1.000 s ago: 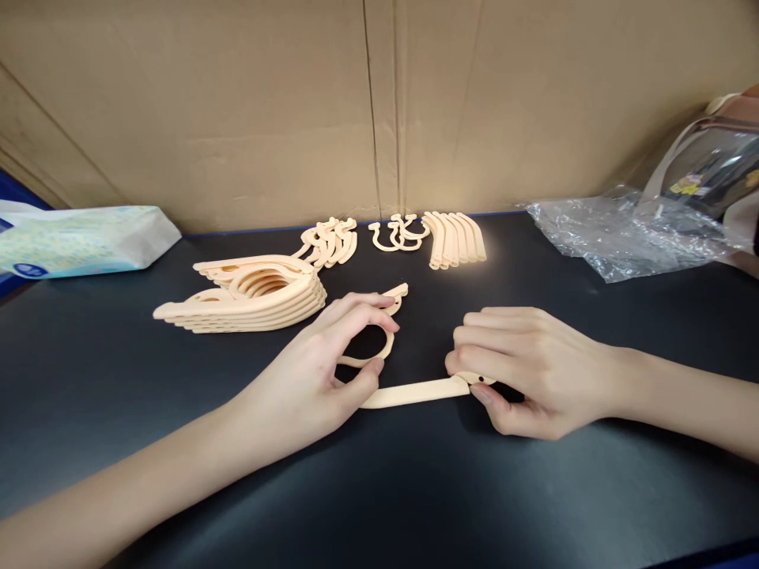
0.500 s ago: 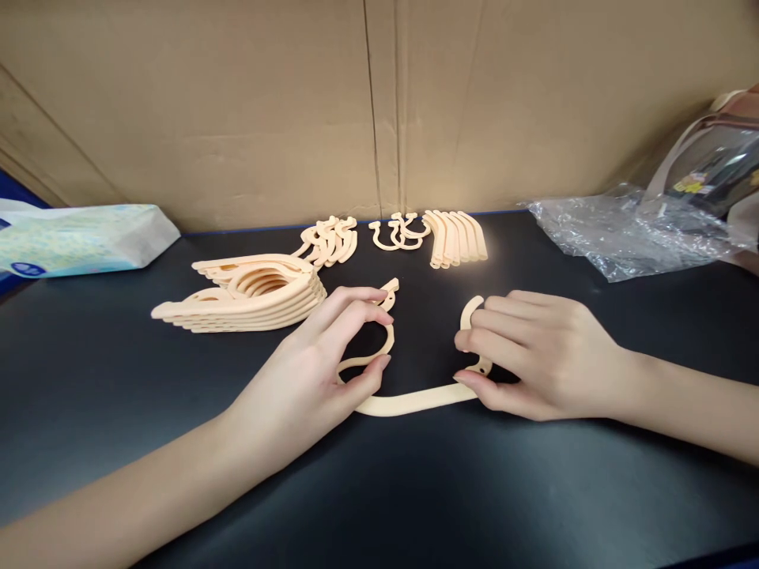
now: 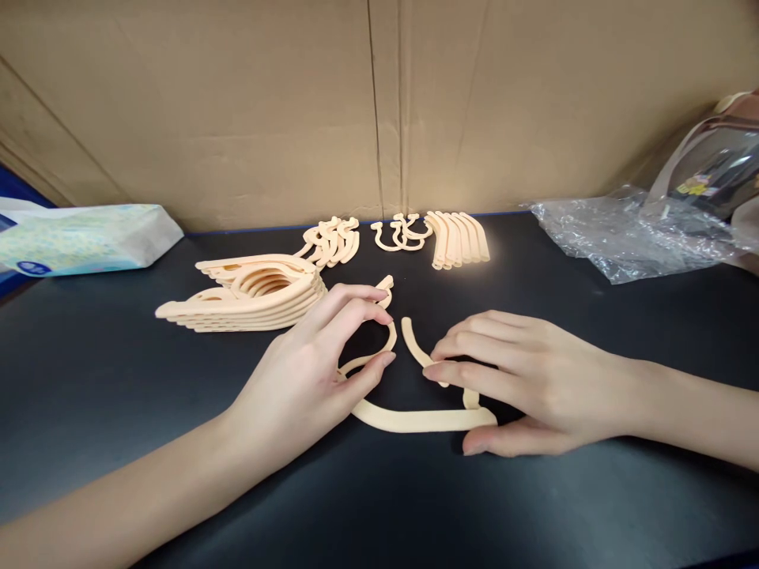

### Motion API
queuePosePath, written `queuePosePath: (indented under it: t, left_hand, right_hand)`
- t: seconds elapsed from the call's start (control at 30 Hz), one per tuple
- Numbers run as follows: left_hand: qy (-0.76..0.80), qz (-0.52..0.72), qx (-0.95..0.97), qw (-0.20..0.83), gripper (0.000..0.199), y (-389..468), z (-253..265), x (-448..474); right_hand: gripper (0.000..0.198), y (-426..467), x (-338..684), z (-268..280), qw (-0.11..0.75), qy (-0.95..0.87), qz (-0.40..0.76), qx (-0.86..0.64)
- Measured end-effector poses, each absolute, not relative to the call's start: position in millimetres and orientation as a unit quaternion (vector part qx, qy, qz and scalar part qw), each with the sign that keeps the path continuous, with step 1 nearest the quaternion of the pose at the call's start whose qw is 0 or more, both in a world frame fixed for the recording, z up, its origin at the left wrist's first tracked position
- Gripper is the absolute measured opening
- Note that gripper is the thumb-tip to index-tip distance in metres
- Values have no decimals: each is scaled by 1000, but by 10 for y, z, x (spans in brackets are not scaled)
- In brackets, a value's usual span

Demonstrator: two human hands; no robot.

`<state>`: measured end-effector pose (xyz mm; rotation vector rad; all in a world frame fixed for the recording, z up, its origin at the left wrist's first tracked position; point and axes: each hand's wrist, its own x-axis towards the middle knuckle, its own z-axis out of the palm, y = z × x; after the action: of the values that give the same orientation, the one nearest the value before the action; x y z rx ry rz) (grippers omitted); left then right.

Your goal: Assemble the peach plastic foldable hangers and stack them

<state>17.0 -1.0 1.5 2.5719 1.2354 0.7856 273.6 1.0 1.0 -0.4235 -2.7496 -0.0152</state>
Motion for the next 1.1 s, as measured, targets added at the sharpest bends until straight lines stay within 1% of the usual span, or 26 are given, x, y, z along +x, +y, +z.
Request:
queuePosePath:
  t: [0.2,0.27,0.5,0.73,0.83,1.0,1.1]
  left_hand:
    - [414,266,866,93,14,-4,8,180]
    - [415,263,866,90,14,-4,16,183]
    - [403,249,876,91,12,15,25,188]
    - [391,251,880,96,12,6,12,174]
    - [384,259,878,122,14,7,14,174]
    - [372,283,859,211,19,57,-7,180]
    - [374,282,849,244,26,92,-32,165]
  right_hand:
    - [26,-58,2706,16,197,-967,94,-134]
    - [23,-76,2693,23,197,-966,106,-130]
    - [24,-83,2679,43,200,-967,83,-132]
    - [35,-77,2679,57,185,-970,92,-130]
    - [35,-68,2689,35,197,-966,88,-144]
    - [25,-32,2701,-7,221,-955,68,-185]
    - [23,-21,2703,-19,225,-952,50,-202]
